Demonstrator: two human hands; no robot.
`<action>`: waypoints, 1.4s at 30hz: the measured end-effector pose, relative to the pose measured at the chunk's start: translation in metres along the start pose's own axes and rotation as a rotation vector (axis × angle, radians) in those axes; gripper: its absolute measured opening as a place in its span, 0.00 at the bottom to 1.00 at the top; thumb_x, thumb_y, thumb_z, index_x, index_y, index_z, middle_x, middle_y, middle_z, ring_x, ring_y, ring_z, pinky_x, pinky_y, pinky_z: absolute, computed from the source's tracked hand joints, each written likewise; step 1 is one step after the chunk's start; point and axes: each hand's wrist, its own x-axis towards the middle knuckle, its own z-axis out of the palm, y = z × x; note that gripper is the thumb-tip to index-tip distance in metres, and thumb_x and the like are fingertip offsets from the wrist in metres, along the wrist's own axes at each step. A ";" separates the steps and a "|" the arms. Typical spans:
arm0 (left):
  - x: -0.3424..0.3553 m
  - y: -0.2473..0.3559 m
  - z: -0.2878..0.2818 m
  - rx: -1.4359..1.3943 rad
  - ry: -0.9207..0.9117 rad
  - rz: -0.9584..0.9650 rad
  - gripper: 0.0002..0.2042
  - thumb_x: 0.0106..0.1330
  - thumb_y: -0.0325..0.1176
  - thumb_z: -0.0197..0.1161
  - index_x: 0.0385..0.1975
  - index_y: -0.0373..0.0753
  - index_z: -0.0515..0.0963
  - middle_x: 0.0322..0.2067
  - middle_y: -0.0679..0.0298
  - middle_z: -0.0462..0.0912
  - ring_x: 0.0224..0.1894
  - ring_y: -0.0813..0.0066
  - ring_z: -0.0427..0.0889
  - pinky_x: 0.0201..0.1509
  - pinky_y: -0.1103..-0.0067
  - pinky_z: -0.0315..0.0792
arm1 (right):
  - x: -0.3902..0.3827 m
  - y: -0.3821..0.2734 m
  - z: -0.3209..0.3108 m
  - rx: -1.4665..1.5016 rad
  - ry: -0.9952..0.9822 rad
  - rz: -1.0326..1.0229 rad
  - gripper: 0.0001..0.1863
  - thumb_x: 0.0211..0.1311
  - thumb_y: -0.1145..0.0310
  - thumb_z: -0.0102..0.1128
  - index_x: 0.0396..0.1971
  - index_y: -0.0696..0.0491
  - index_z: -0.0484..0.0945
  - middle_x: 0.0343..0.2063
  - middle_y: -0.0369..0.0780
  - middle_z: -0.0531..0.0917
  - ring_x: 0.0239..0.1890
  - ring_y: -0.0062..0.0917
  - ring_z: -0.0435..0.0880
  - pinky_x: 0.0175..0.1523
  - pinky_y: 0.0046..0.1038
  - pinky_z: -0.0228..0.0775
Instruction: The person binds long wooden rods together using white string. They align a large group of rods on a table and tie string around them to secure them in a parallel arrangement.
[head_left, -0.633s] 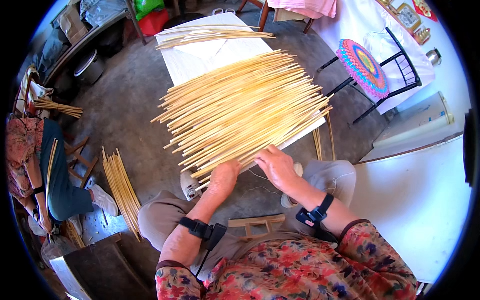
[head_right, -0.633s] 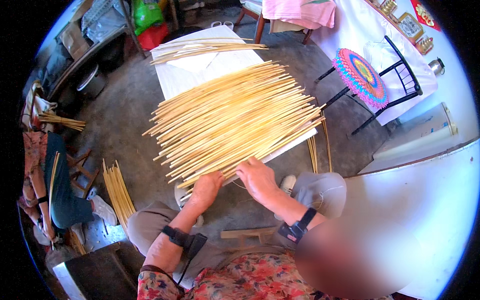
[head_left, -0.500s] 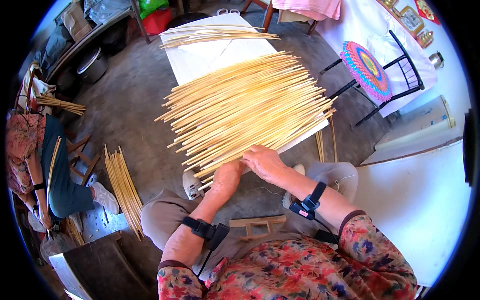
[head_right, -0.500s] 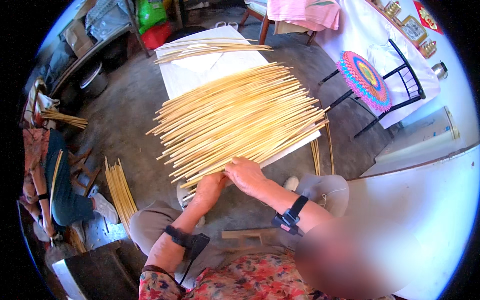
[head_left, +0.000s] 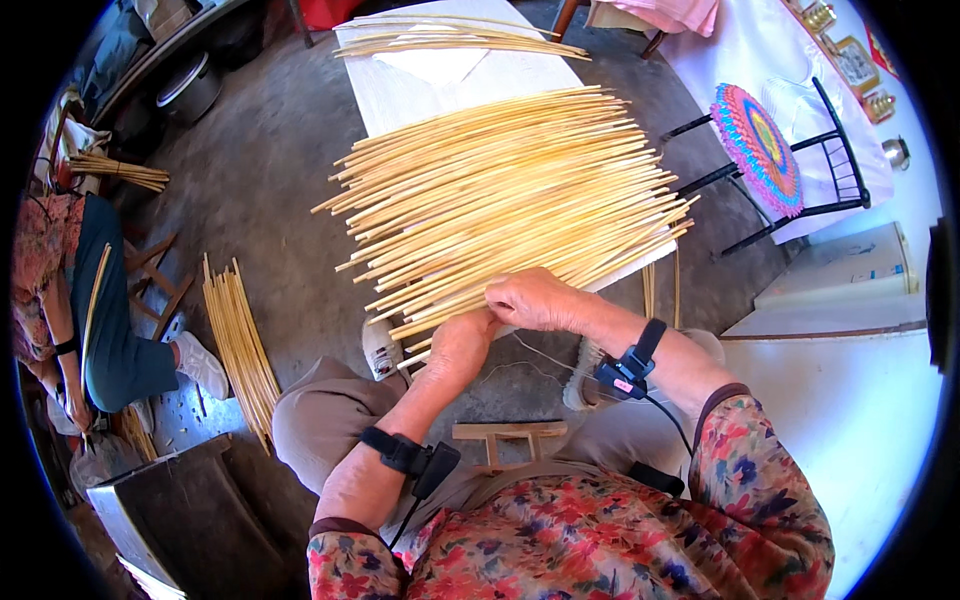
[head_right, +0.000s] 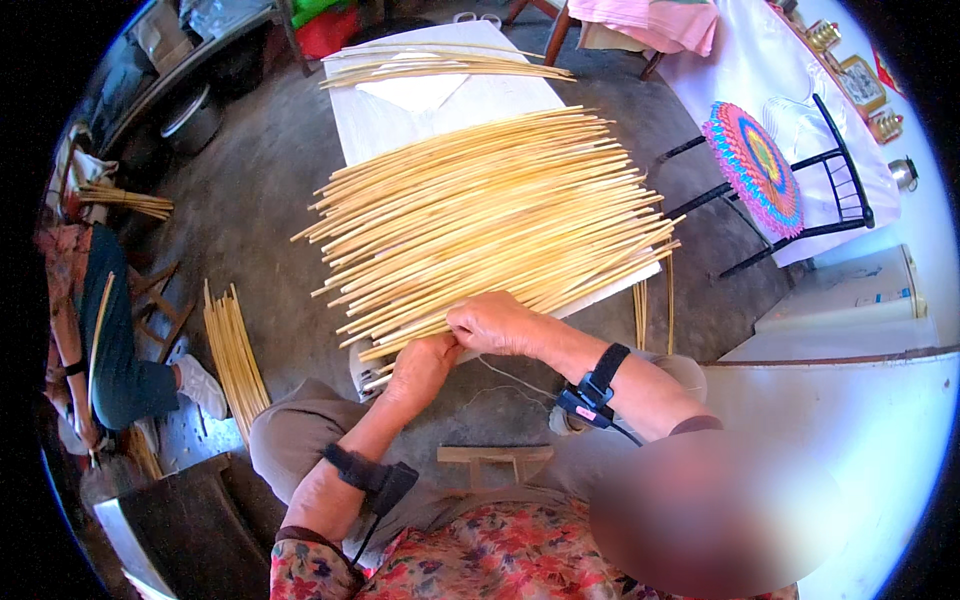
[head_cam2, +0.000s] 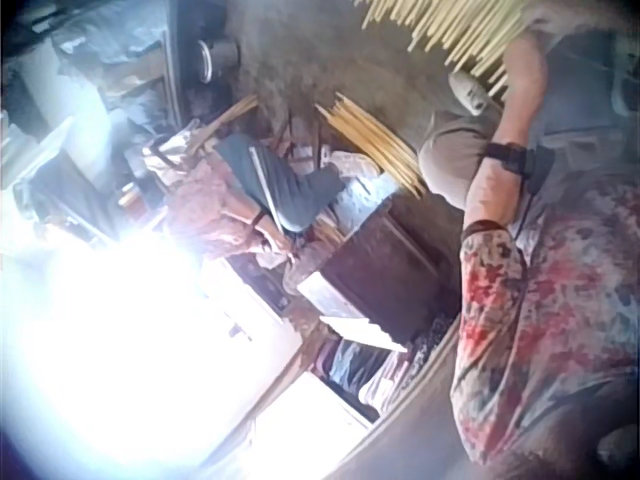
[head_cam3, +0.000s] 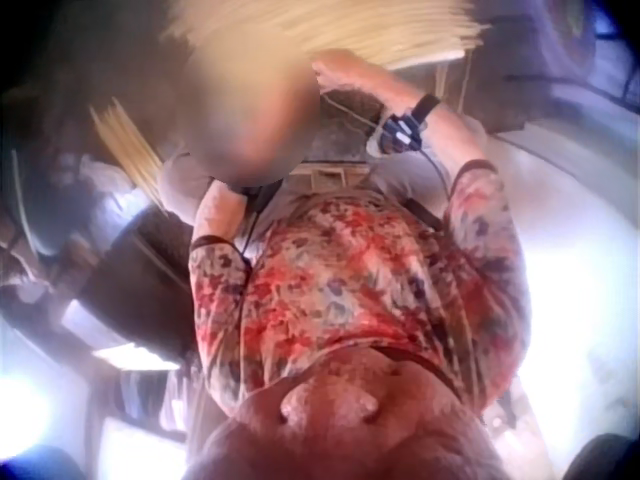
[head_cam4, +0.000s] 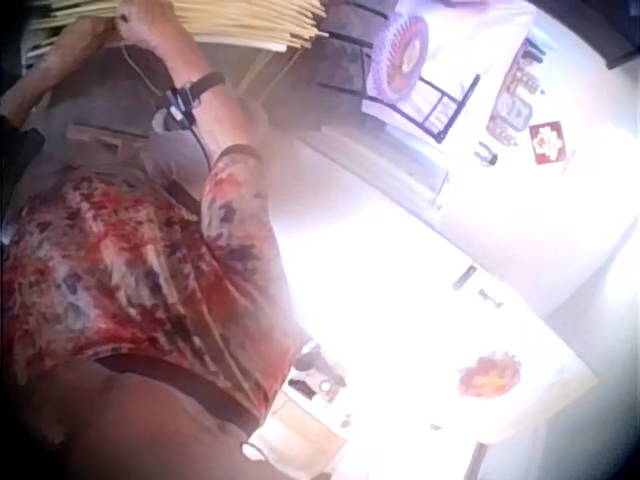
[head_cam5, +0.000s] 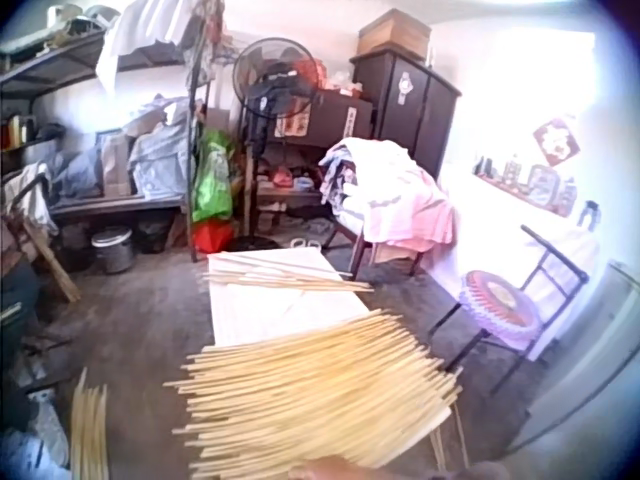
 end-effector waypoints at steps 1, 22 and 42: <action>0.000 0.000 0.000 0.021 0.000 -0.007 0.08 0.58 0.33 0.55 0.31 0.37 0.77 0.25 0.49 0.77 0.31 0.49 0.76 0.31 0.65 0.70 | -0.001 0.003 0.007 0.018 0.060 -0.020 0.07 0.51 0.66 0.51 0.20 0.53 0.70 0.23 0.41 0.74 0.28 0.39 0.75 0.29 0.36 0.66; 0.002 -0.006 -0.012 0.082 -0.180 0.016 0.12 0.62 0.39 0.52 0.26 0.36 0.74 0.26 0.48 0.77 0.31 0.46 0.74 0.34 0.62 0.69 | 0.020 -0.009 -0.029 0.973 0.208 0.310 0.10 0.63 0.64 0.50 0.29 0.55 0.72 0.23 0.37 0.76 0.20 0.21 0.76 0.27 0.21 0.72; 0.002 -0.003 -0.008 0.118 -0.094 0.064 0.08 0.60 0.35 0.54 0.29 0.38 0.76 0.26 0.51 0.77 0.31 0.50 0.76 0.34 0.64 0.70 | -0.010 0.010 -0.013 -0.074 -0.013 -0.081 0.18 0.48 0.72 0.59 0.42 0.44 0.74 0.30 0.39 0.73 0.35 0.35 0.76 0.38 0.35 0.70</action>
